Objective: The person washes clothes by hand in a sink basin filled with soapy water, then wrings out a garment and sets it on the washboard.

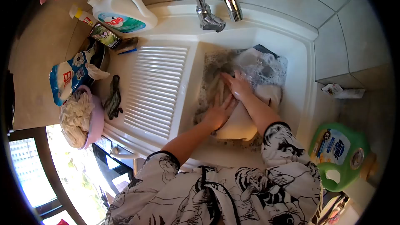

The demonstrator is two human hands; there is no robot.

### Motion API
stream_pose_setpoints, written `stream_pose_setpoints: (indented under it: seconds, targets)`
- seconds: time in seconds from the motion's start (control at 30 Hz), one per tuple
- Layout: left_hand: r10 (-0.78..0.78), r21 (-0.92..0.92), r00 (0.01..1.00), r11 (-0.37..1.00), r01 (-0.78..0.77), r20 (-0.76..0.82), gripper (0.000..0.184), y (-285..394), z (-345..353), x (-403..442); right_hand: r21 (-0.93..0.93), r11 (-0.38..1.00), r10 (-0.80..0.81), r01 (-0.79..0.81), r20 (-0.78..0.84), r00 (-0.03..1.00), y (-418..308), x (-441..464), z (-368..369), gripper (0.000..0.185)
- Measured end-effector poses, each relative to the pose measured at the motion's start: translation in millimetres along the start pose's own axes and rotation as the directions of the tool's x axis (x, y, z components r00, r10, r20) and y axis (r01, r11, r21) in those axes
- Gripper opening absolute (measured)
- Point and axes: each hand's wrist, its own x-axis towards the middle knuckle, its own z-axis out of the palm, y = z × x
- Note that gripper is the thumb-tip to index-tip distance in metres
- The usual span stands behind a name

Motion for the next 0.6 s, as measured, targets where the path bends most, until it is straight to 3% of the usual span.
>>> stream_pose_setpoints:
  seconds: [0.03, 0.1, 0.17, 0.2, 0.23, 0.3, 0.33, 0.4, 0.43, 0.47, 0.5, 0.53, 0.57, 0.6]
  targets:
    - [0.017, -0.025, 0.998, 1.000, -0.018, -0.058, 0.062, -3.1, -3.1, 2.3, 0.064, 0.996, 0.064, -0.064, 0.009, 0.998, 1.0, 16.5, -2.2, 0.039]
    - [0.009, 0.020, 1.000, 1.000, -0.009, -0.008, 0.064, -5.3, -4.3, 4.1, 0.133, 0.983, 0.127, -0.129, 0.029, 0.992, 2.8, 40.7, -1.4, 0.043]
    - [0.005, 0.054, 0.999, 0.999, -0.007, 0.039, 0.066, -6.9, -0.6, 4.9, -0.341, 0.935, 0.133, -0.093, 0.095, 0.987, 11.6, 56.0, 0.5, 0.048]
    - [-0.002, -0.021, 1.000, 1.000, 0.003, 0.031, 0.064, -10.8, 4.3, 7.2, -0.177, 0.974, 0.151, -0.140, 0.050, 0.987, 6.4, 55.3, -17.4, 0.055]
    - [-0.004, -0.098, 1.000, 0.995, 0.006, 0.023, 0.061, -11.0, 4.0, 8.0, -0.186, 0.971, 0.160, -0.149, 0.048, 0.986, 5.7, 56.9, -20.8, 0.055]
    - [-0.012, -0.119, 0.998, 0.993, 0.020, 0.063, 0.058, -10.3, 0.1, 6.9, 0.293, 0.912, 0.311, -0.286, -0.041, 0.950, 3.7, 57.3, -26.0, 0.061]
    - [-0.030, -0.137, 0.994, 0.990, 0.045, 0.108, 0.055, -10.6, -0.8, 6.4, 0.558, 0.784, 0.277, -0.272, 0.079, 0.958, -7.7, 42.5, -46.7, 0.056]
    - [-0.012, -0.117, 0.998, 0.993, 0.020, 0.063, 0.053, -11.6, 5.9, 7.5, 0.539, 0.813, 0.113, -0.221, 0.226, 0.968, -27.3, -0.6, -68.1, 0.054]
    - [-0.015, -0.093, 1.000, 0.996, 0.016, 0.008, 0.051, -11.0, 10.2, 8.5, 0.566, 0.810, 0.050, -0.155, 0.198, 0.979, -35.5, -24.4, -69.3, 0.054]
    - [0.013, 0.067, 1.000, 0.998, -0.014, 0.005, 0.049, -7.9, 2.3, 3.1, 0.433, 0.901, -0.050, -0.024, 0.159, 0.986, -35.7, -41.1, -62.7, 0.049]
    - [0.027, 0.060, 1.000, 0.998, -0.027, 0.008, 0.049, -10.0, 2.4, 7.3, 0.155, 0.983, -0.110, 0.094, 0.098, 0.989, -32.8, -57.8, -47.8, 0.043]
    - [-0.087, -0.241, 0.984, 0.963, 0.122, 0.153, 0.048, -13.7, 1.9, 12.8, 0.041, 0.982, -0.184, 0.184, -0.007, 0.983, -32.7, -73.9, -37.4, 0.040]
    - [-0.152, -0.488, 0.934, 0.818, 0.303, 0.324, 0.048, -15.6, 2.3, 15.6, -0.079, 0.961, -0.272, 0.264, -0.102, 0.957, -31.9, -82.3, -28.5, 0.037]
    - [-0.148, -0.488, 0.933, 0.819, 0.302, 0.328, 0.048, -11.9, -3.1, 12.8, -0.078, 0.963, -0.267, 0.260, -0.099, 0.959, -26.8, -76.5, -17.9, 0.037]
